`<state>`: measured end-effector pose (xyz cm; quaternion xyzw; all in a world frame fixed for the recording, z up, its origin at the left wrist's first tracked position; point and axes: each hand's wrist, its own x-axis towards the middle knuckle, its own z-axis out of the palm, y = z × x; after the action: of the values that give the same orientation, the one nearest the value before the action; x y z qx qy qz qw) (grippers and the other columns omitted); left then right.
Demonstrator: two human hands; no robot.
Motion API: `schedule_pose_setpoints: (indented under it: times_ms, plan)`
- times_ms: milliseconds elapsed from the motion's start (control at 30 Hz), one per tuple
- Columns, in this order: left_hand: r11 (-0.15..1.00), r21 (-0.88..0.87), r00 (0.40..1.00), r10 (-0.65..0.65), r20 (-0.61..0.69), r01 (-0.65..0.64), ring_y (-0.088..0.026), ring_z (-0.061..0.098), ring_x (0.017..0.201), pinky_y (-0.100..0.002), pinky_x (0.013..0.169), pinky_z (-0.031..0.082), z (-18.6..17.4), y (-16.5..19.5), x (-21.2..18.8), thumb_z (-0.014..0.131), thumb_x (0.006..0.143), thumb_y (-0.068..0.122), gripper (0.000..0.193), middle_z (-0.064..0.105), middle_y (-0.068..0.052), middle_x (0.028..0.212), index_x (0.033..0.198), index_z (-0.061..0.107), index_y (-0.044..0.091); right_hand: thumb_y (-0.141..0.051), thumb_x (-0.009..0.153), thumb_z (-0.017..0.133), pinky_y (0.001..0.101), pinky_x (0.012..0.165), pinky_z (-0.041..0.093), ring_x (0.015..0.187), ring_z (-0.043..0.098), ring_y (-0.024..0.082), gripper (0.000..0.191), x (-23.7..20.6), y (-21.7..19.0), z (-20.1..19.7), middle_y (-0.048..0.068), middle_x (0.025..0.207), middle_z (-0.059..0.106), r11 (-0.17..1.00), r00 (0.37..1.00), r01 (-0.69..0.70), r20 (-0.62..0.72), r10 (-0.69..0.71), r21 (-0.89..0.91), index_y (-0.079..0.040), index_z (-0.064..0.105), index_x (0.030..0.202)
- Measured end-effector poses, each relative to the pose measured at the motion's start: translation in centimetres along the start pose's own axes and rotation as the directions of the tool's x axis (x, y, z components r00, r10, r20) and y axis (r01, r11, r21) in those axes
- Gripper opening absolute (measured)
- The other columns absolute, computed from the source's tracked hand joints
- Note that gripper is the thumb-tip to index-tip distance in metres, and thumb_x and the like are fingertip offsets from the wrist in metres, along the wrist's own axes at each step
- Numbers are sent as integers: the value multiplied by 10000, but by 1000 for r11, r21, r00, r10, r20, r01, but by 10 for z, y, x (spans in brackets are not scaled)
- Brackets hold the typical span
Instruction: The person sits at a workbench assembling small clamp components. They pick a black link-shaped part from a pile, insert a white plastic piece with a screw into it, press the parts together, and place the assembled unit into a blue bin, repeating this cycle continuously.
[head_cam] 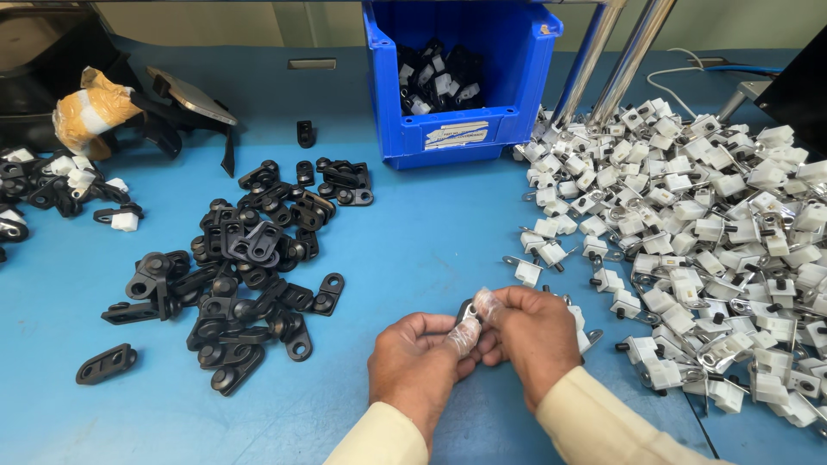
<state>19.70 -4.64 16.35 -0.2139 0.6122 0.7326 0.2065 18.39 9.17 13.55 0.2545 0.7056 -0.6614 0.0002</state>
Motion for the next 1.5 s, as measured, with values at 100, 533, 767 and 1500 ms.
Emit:
schedule_pose_setpoints:
  times_ms: [100,533,767,1500]
  plan:
    - [1000,-13,1000,-15,-24,15,-165,753,794,-271,743,629,1,2,-3,798,873,157,235,789,-110,902,1020,725,-11,-157,978,640,292,455,467,538,594,156,276,-1,2,0,119,743,686,992,997,-73,-20,76,103,106,720,1003]
    - [992,-120,999,-38,30,42,-190,746,798,-281,749,633,-3,-8,9,780,890,130,237,765,-133,934,1036,725,-48,-39,917,672,301,836,597,1080,744,183,416,-39,49,-41,109,1264,735,463,546,837,415,-728,-290,-58,695,1332]
    - [998,-56,988,-30,154,39,-175,774,808,-260,736,640,-11,-13,13,711,881,106,252,793,-126,953,1074,744,-51,-16,869,646,282,601,558,763,693,134,536,-21,19,-34,76,1038,747,997,973,75,217,-79,28,-112,646,1396]
    - [776,483,910,296,290,-406,-117,762,800,-260,738,625,-43,-6,4,812,763,17,328,793,-50,932,1078,728,51,-81,881,688,297,550,567,604,672,164,198,-14,-13,-27,122,789,741,948,880,-287,352,318,-139,34,719,1039]
